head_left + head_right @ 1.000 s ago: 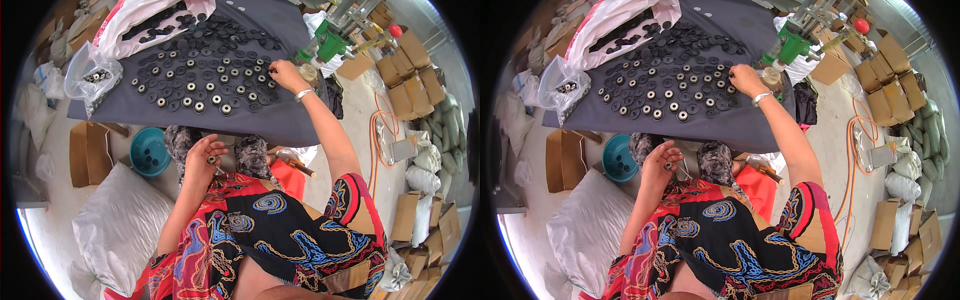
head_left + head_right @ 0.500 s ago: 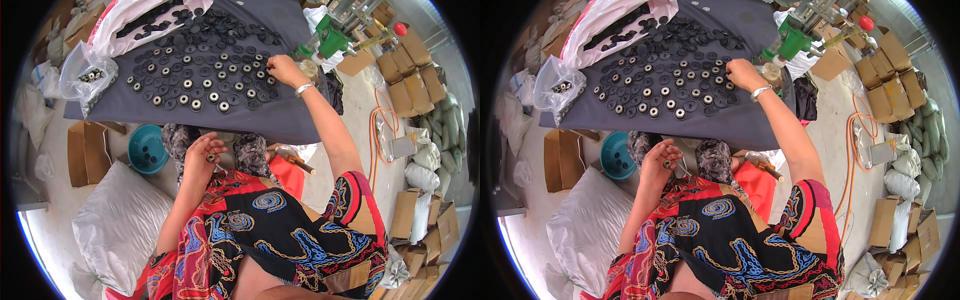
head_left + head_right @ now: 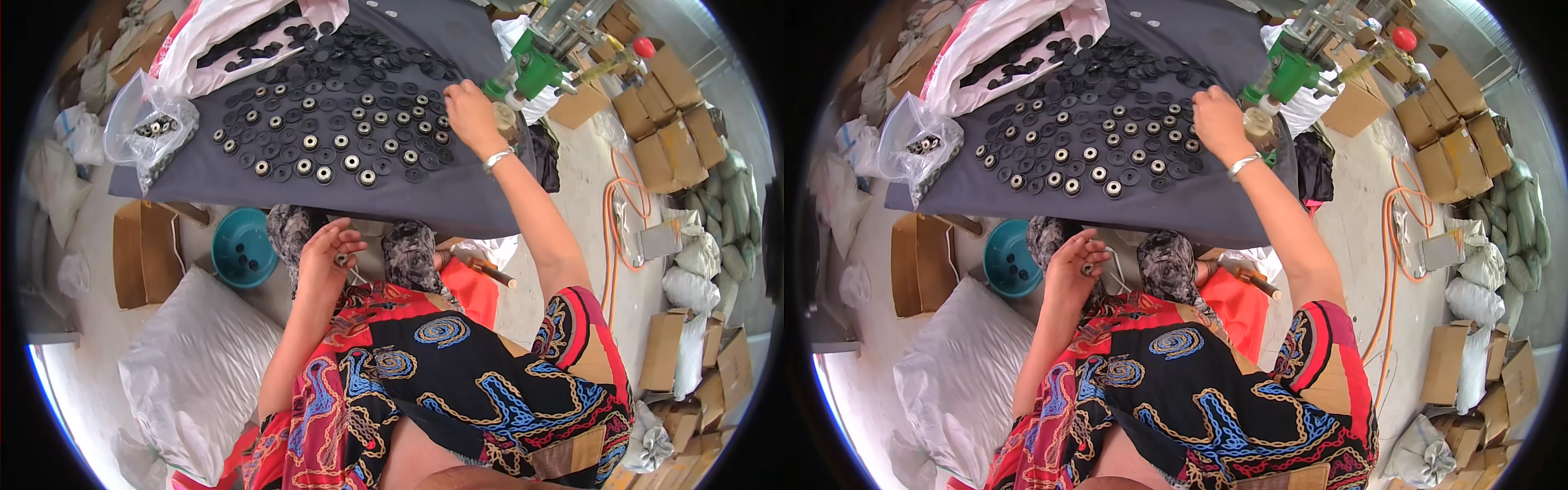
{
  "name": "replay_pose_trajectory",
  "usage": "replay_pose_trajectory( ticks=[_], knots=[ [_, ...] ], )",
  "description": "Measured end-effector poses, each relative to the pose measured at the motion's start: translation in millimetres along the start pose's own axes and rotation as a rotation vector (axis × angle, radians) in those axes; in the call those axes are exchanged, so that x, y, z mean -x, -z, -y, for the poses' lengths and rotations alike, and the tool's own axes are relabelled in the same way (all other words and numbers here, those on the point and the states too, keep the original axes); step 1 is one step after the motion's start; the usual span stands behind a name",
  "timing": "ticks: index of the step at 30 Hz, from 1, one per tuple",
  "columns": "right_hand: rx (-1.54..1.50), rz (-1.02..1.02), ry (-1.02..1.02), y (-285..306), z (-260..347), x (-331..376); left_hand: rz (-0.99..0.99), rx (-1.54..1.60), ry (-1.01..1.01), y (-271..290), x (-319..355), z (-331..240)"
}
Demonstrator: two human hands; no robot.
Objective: The person sits at a workbench and assembles snap fasteners by hand. They pick up a metal stud and a black plastic washer, place them together, and press them into a green manual press tool to secure them. The person repeats this process for multiple fasteners, organizing the finished items on the table.
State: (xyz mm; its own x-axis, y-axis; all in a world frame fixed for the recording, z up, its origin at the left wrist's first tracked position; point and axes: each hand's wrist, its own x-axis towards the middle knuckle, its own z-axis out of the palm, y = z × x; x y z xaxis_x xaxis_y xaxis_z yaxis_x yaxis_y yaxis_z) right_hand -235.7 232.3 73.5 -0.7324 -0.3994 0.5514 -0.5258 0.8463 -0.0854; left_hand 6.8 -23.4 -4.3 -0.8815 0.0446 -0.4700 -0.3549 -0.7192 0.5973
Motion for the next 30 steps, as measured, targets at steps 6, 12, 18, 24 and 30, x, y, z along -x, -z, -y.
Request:
replay_pose_trajectory(
  ticks=[6,12,18,24,30],
  knots=[
    [0.214,-0.048,0.134,-40.1,-3.4,-1.2,0.071,-0.018,0.02,-12.0,-2.7,1.8],
    [0.275,-0.026,0.167,-53.9,-9.3,6.6,-0.012,-0.005,0.016,0.9,2.1,2.3],
    [0.279,-0.009,0.133,-57.3,-5.4,8.4,-0.012,-0.008,0.041,-1.7,-1.2,7.9],
    [0.239,0.005,0.136,-53.3,-6.0,8.4,0.016,0.005,0.037,-9.6,-2.9,3.3],
    [0.042,-0.204,0.127,-21.1,8.7,20.4,-0.005,0.114,0.02,19.1,-4.4,3.6]
  ],
)
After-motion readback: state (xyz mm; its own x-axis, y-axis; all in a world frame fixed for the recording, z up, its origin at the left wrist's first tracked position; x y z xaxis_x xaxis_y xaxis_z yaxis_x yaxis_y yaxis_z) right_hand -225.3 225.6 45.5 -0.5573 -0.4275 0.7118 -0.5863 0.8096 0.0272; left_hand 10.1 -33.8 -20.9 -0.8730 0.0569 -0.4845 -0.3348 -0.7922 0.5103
